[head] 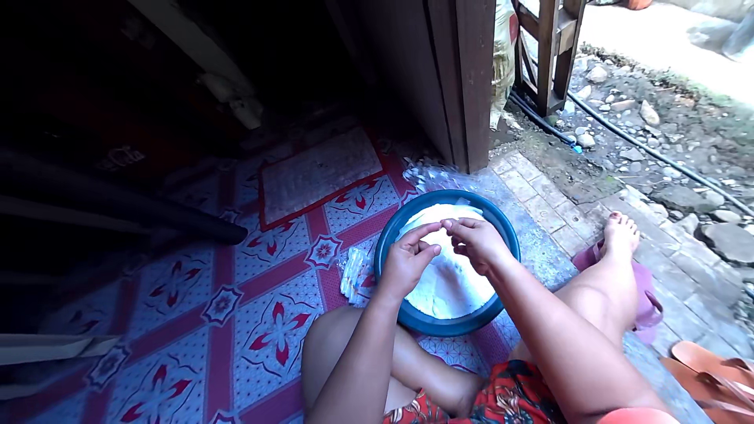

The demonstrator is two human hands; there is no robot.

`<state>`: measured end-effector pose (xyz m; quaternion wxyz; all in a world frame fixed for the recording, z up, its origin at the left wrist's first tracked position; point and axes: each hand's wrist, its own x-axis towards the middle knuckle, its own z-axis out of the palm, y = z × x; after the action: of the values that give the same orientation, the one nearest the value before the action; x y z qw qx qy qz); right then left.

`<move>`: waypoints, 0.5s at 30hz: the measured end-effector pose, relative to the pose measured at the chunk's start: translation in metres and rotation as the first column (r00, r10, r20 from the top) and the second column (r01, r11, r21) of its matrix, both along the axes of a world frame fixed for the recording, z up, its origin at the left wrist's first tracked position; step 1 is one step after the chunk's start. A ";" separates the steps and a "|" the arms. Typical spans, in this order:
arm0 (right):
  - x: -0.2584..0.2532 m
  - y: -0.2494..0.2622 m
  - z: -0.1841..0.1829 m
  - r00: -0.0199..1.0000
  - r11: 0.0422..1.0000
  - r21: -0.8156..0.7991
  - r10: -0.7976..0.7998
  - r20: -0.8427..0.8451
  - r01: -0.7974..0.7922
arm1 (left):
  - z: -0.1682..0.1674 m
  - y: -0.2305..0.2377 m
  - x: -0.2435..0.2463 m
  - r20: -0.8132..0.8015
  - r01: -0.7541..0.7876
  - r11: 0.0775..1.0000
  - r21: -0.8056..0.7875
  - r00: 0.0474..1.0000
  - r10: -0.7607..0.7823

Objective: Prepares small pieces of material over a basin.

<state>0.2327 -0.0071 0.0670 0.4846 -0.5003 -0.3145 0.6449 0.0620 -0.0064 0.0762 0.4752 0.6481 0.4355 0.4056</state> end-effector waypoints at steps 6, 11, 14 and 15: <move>0.005 -0.002 0.001 0.999 0.998 0.045 -0.035 -0.022 0.036 | 0.009 -0.005 0.003 -0.059 -0.062 0.986 -0.152 0.997 0.053; -0.001 -0.005 0.002 0.999 0.999 0.049 0.008 -0.036 -0.006 | 0.013 -0.001 0.016 -0.147 -0.188 0.964 -0.186 0.976 0.162; 0.002 -0.003 -0.001 0.999 0.998 0.054 -0.017 -0.031 0.018 | 0.014 -0.001 0.015 -0.157 -0.196 0.965 -0.171 0.973 0.170; 0.005 -0.002 -0.002 0.999 0.998 0.057 -0.029 -0.023 0.030 | 0.014 -0.001 0.014 -0.153 -0.191 0.966 -0.173 0.974 0.165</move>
<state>0.2374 -0.0091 0.0646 0.5116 -0.4836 -0.3198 0.6341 0.0761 -0.0078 0.0901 0.4645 0.5851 0.5598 0.3585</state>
